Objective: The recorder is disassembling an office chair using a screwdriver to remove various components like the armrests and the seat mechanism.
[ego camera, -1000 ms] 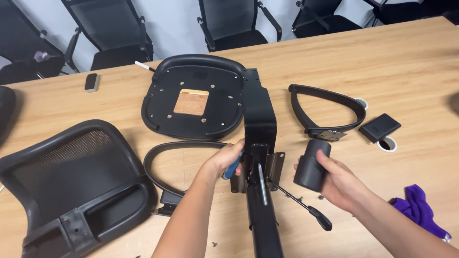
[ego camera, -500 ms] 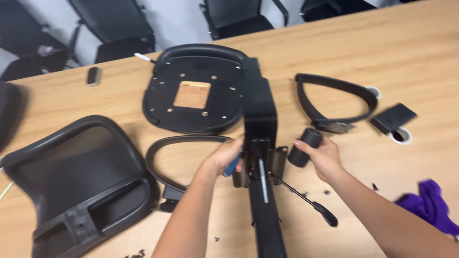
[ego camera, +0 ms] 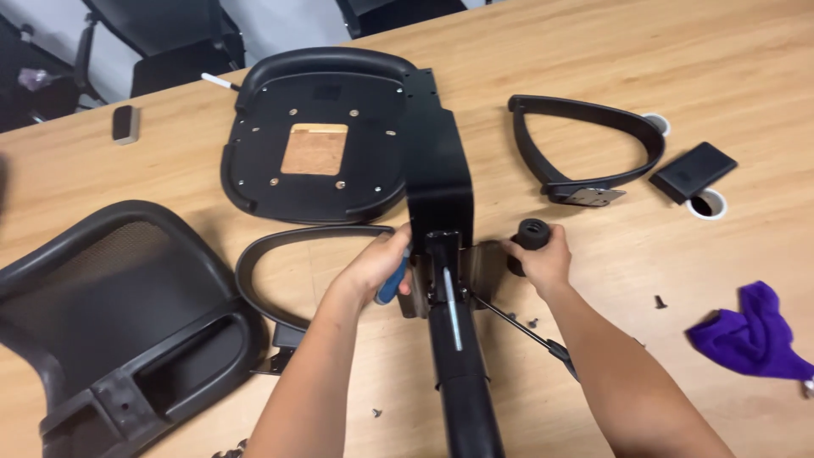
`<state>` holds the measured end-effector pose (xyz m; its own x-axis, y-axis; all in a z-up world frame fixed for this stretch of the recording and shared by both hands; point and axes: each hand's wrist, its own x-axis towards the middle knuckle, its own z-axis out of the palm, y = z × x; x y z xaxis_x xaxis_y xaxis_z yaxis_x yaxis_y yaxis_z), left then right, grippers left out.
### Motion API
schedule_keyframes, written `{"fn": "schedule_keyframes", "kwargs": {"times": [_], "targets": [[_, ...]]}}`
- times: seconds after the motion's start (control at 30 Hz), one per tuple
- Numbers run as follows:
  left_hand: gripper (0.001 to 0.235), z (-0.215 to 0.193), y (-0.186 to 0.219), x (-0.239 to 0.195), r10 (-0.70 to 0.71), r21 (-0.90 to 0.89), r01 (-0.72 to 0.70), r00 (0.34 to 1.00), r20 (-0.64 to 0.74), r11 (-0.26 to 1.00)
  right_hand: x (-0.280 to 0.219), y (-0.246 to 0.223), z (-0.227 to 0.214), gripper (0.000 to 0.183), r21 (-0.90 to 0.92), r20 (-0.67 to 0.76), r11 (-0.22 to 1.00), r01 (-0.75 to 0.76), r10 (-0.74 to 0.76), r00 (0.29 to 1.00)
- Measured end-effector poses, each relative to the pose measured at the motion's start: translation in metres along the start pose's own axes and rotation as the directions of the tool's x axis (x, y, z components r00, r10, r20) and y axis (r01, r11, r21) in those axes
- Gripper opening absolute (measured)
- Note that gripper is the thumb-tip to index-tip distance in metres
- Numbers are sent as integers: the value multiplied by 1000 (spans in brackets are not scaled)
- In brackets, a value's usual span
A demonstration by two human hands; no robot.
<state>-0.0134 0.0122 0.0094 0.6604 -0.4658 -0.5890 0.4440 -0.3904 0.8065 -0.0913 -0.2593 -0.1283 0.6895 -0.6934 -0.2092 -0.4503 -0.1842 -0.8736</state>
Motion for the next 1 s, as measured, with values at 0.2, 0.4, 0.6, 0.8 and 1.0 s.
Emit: {"fn": "schedule_keyframes", "kwargs": {"times": [0.2, 0.4, 0.6, 0.8, 1.0], "targets": [[73, 0, 1, 4, 42, -13, -41, 999, 30, 999, 7, 35, 1, 62, 102, 137, 991, 84, -98, 986], [71, 5, 0, 3, 49, -76, -49, 999, 0, 996, 9, 48, -21, 64, 159, 227, 981, -111, 73, 971], [73, 8, -2, 0, 95, -128, -92, 995, 19, 988, 0, 29, -37, 95, 37, 258, 998, -57, 46, 965], [77, 8, 1, 0, 75, -144, -71, 997, 27, 987, -27, -33, -63, 80, -294, -204, 806, 514, -578, 790], [73, 8, 8, -4, 35, -80, -31, 998, 59, 996, -84, -101, -38, 35, -234, 470, 868, 438, -294, 832]]}}
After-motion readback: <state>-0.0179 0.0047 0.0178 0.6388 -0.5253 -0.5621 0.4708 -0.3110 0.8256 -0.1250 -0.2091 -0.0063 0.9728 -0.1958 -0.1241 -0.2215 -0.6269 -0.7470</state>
